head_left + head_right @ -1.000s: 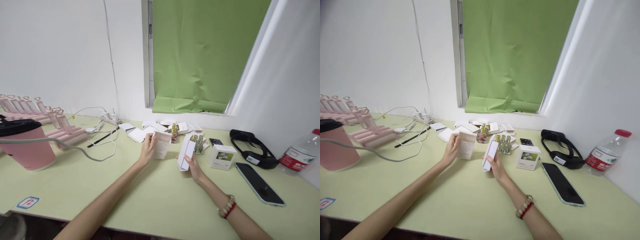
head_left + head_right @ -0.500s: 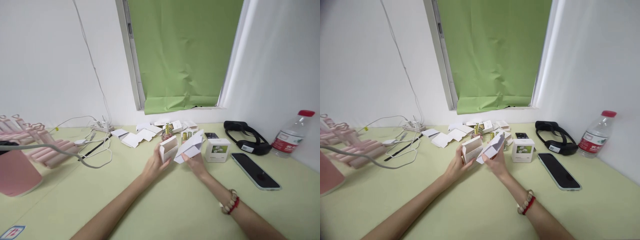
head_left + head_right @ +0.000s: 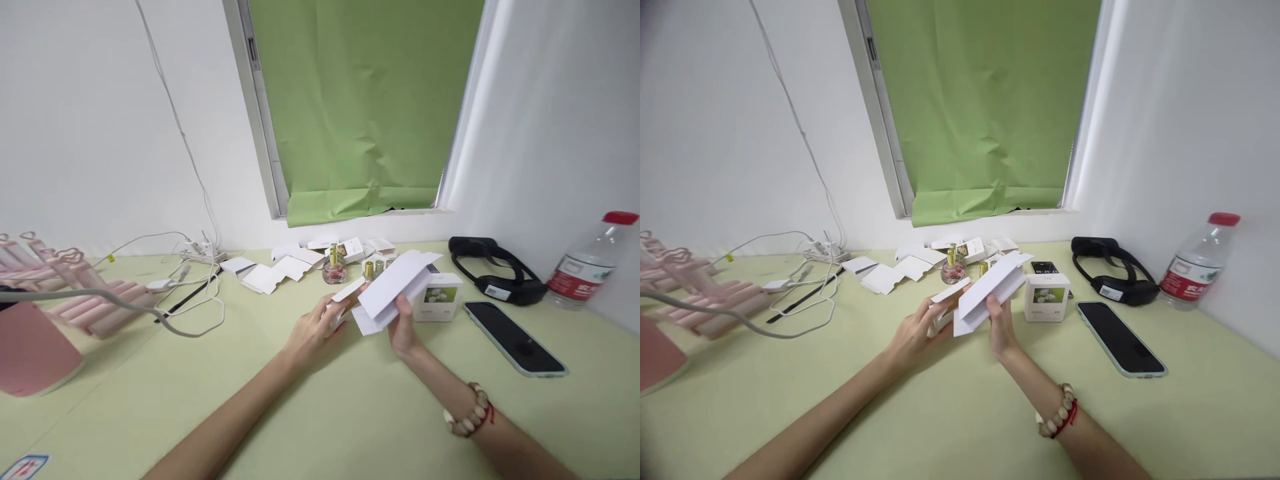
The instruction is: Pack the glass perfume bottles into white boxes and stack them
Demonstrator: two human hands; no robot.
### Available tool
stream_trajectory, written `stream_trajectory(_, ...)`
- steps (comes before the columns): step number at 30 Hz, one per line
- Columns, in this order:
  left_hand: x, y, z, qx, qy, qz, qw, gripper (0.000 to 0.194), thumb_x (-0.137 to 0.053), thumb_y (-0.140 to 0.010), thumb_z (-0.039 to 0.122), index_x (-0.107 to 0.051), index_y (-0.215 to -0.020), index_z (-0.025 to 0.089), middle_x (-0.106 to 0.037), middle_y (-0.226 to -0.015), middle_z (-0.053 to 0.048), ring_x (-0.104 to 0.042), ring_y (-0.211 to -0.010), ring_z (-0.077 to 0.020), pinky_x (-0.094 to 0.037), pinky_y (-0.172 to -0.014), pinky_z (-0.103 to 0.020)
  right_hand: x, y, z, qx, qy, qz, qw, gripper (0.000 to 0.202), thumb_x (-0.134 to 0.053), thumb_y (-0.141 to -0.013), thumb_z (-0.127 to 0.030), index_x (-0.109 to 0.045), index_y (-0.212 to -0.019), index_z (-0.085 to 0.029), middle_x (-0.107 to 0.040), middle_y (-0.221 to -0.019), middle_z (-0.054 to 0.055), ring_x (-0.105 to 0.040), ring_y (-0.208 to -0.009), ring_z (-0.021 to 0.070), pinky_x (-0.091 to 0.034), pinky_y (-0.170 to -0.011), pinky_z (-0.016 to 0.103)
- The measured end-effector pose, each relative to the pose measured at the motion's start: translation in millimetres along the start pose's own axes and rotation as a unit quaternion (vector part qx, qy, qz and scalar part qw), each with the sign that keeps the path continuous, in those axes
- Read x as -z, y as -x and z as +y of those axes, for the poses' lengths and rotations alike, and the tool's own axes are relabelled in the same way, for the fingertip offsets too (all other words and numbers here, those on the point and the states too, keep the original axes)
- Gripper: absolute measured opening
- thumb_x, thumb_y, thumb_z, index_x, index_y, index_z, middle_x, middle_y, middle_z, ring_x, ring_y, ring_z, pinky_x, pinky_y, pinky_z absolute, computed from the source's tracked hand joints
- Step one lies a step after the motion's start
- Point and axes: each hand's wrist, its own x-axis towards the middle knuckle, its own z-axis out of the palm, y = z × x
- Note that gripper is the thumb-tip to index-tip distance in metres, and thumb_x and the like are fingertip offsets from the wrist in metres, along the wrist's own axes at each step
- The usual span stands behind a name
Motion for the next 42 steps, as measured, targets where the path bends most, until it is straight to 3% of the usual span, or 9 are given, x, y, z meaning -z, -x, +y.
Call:
stream_trajectory(4,-3.6,2,-1,-0.026,-0.025,-0.001,0.999,0.030,-0.043,-0.088,0.025,-0.036,-0.117,0.021,-0.058,-0.100,-0.008,-0.062,-0.065,-0.0115,-0.046,-0.049,-0.020,-8,0,-17,-0.037,-0.056,-0.010,0.998,0.061,-0.049,-0.067,-0.064,-0.049,-0.112,-0.024,-0.064,-0.086,0.003,-0.058,-0.067,0.0184,-0.041,-0.043,0.025)
stream_trajectory(7,-4.5,3,1,-0.042,-0.036,0.002,0.998,0.025,-0.043,-0.088,0.025,-0.037,-0.112,0.022,-0.059,-0.095,-0.006,-0.062,-0.063,-0.0114,-0.046,-0.050,-0.021,-10,-1,-24,-0.035,-0.068,-0.003,0.997,0.064,-0.051,-0.068,-0.061,-0.042,-0.121,-0.025,-0.063,-0.084,0.001,-0.053,-0.057,0.0133,-0.034,-0.038,0.021)
stream_trajectory(13,-1.7,-2,7,-0.050,0.026,0.039,0.998,0.024,-0.042,-0.088,0.022,-0.031,-0.110,0.020,-0.057,-0.098,-0.007,-0.059,-0.060,-0.0089,-0.043,-0.045,-0.018,-4,0,-19,0.030,0.011,-0.055,0.998,0.065,-0.061,-0.066,-0.053,-0.040,-0.122,-0.026,-0.061,-0.082,0.001,-0.053,-0.060,0.0128,-0.037,-0.041,0.020)
stream_trajectory(17,-1.7,-5,10,-0.066,0.047,0.075,0.994,0.030,-0.046,-0.085,0.021,-0.027,-0.108,0.020,-0.055,-0.091,-0.005,-0.054,-0.053,-0.0071,-0.037,-0.039,-0.016,-9,0,-22,0.027,0.074,-0.030,0.996,0.060,-0.067,-0.062,-0.048,-0.043,-0.113,-0.027,-0.058,-0.078,-0.001,-0.051,-0.056,0.0107,-0.039,-0.040,0.020)
stream_trajectory(20,-1.1,-4,13,-0.061,0.078,0.058,0.993,0.030,-0.046,-0.085,0.021,-0.025,-0.105,0.022,-0.054,-0.101,-0.007,-0.054,-0.055,-0.0064,-0.036,-0.039,-0.016,-13,-2,-24,0.019,0.089,-0.002,0.996,0.056,-0.069,-0.061,-0.043,-0.042,-0.107,-0.026,-0.055,-0.077,-0.003,-0.047,-0.051,0.0082,-0.038,-0.037,0.019)
stream_trajectory(24,-0.9,-1,17,-0.051,0.122,0.021,0.991,0.025,-0.043,-0.085,0.019,-0.025,-0.102,0.023,-0.052,-0.110,-0.009,-0.056,-0.060,-0.0068,-0.037,-0.041,-0.017,-14,0,-23,0.092,0.136,-0.019,0.986,0.065,-0.075,-0.055,-0.034,-0.038,-0.107,-0.026,-0.055,-0.084,-0.001,-0.055,-0.063,0.0113,-0.045,-0.045,0.020)
stream_trajectory(34,-3.6,-3,17,-0.042,0.120,0.047,0.991,0.024,-0.045,-0.084,0.019,-0.027,-0.099,0.023,-0.054,-0.107,-0.009,-0.058,-0.063,-0.0082,-0.034,-0.037,-0.016,-13,1,-19,0.123,0.215,-0.009,0.969,0.070,-0.076,-0.053,-0.036,-0.037,-0.110,-0.026,-0.054,-0.101,0.003,-0.060,-0.077,0.0159,-0.051,-0.054,0.025)
stream_trajectory(38,-5.3,-1,16,-0.047,0.120,0.047,0.990,0.029,-0.045,-0.085,0.020,-0.027,-0.108,0.021,-0.057,-0.108,-0.011,-0.061,-0.067,-0.0099,-0.037,-0.039,-0.016,-11,2,-21,0.119,0.236,-0.011,0.964,0.077,-0.075,-0.054,-0.038,-0.034,-0.118,-0.025,-0.054,-0.105,0.005,-0.060,-0.081,0.0176,-0.052,-0.057,0.027)
stream_trajectory(42,-6.8,3,14,-0.042,0.096,0.052,0.993,0.051,-0.045,-0.087,0.022,-0.018,-0.130,0.019,-0.056,-0.116,-0.014,-0.064,-0.078,-0.0128,-0.044,-0.047,-0.018,-10,2,-22,0.120,0.234,-0.007,0.965,0.081,-0.075,-0.054,-0.039,-0.032,-0.122,-0.026,-0.054,-0.108,0.007,-0.060,-0.086,0.0192,-0.053,-0.060,0.028)
